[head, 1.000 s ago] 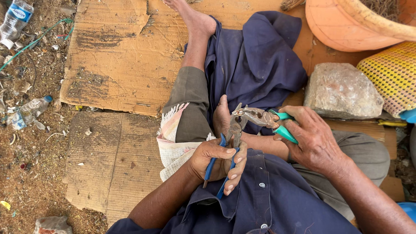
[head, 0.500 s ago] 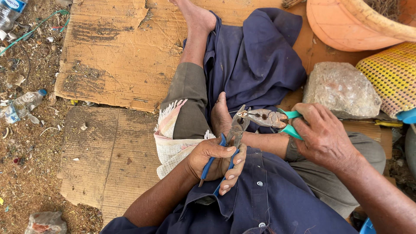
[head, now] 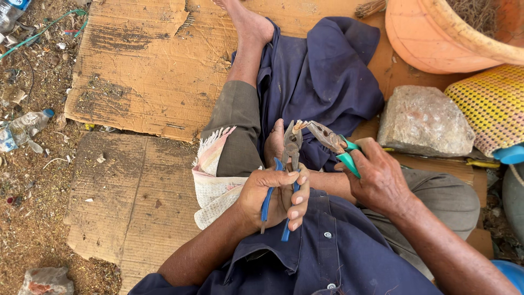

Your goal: The person sits on the ground and uses two pairs of pliers to twist a bundle of copper wires together. They repeatedly grip, twist, and adjust the wire bundle to compact it.

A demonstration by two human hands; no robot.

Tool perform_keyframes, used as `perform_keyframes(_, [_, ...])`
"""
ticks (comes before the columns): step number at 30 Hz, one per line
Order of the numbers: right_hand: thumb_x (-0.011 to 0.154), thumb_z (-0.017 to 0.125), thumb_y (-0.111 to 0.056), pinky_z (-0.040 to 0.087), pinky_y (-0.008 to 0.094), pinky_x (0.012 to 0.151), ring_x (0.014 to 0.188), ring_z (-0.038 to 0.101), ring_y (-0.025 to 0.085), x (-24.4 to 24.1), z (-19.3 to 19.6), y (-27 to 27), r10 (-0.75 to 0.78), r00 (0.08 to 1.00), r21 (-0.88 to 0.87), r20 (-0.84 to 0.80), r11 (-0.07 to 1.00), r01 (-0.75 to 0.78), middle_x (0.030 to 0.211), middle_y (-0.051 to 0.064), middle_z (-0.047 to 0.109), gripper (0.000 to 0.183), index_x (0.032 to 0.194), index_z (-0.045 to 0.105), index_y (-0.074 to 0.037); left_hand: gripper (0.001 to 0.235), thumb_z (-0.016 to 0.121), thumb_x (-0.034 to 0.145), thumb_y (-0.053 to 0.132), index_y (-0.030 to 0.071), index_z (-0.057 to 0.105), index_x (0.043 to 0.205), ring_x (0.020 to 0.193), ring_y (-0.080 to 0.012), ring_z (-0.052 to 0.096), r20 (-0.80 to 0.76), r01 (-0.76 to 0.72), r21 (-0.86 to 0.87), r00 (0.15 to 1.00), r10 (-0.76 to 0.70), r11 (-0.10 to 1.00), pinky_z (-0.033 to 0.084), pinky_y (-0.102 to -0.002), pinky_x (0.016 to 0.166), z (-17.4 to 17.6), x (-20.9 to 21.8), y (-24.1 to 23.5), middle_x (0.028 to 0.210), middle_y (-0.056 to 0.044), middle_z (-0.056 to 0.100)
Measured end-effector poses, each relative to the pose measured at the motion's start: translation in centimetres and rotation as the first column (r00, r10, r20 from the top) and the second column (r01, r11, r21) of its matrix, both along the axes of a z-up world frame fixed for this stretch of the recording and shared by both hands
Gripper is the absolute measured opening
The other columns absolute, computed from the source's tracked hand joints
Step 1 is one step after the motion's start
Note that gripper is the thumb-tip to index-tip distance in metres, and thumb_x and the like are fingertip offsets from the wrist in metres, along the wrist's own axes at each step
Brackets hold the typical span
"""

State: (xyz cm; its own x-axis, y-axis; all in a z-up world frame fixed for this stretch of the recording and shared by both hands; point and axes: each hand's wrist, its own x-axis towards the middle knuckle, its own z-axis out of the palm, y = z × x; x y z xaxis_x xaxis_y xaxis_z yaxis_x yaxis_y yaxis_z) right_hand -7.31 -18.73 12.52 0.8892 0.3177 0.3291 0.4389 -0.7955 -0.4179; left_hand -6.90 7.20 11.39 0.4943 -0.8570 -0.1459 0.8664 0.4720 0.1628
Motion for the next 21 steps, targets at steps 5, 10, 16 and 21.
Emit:
perform_keyframes(5, [0.084,0.077,-0.014,0.051,0.046,0.068,0.080,0.064,0.035,-0.4,-1.1,1.5,-0.021,0.995,0.107,-0.100,0.994,0.032,0.095,0.016,0.058,0.025,0.100,0.066,0.003,0.017,0.058,0.105,0.021,0.005,0.056,0.107,0.068,-0.0259,0.063,0.008,-0.102,0.187,0.995,0.102,0.977,0.053,-0.045,0.061,-0.5,-0.1,-0.5,0.084,-0.011,0.060])
perform_keyframes(10, [0.087,0.075,-0.012,0.051,0.046,0.066,0.079,0.065,0.034,-1.4,-2.6,1.9,-0.046,0.972,0.151,-0.230,0.985,0.082,0.092,0.015,0.058,0.017,0.099,0.068,0.000,0.014,0.062,0.099,0.019,0.006,0.058,0.101,0.064,-0.0246,0.060,0.023,-0.169,0.324,0.985,0.170,0.931,0.052,-0.045,0.057,-2.2,0.6,-1.9,0.078,-0.009,0.060])
perform_keyframes(16, [0.079,0.077,-0.016,0.052,0.045,0.068,0.080,0.066,0.036,-3.4,-2.9,3.3,0.183,0.955,0.293,-0.234,0.950,-0.110,0.094,0.015,0.061,0.028,0.099,0.068,0.002,0.013,0.065,0.093,0.008,0.003,0.053,0.093,0.058,-0.0239,0.059,0.231,-0.505,0.458,0.862,0.451,0.732,0.053,-0.041,0.055,-2.3,6.7,1.1,0.073,-0.012,0.057])
perform_keyframes(21, [0.087,0.073,-0.011,0.055,0.044,0.077,0.091,0.068,0.035,-2.2,-1.1,1.4,-0.128,0.950,0.227,-0.285,0.954,0.196,0.110,0.018,0.063,0.024,0.107,0.067,0.002,0.011,0.065,0.090,0.011,0.005,0.058,0.097,0.048,-0.0223,0.057,0.422,-0.471,0.635,0.875,0.236,0.612,0.049,-0.038,0.045,-2.5,6.3,2.0,0.068,-0.011,0.058])
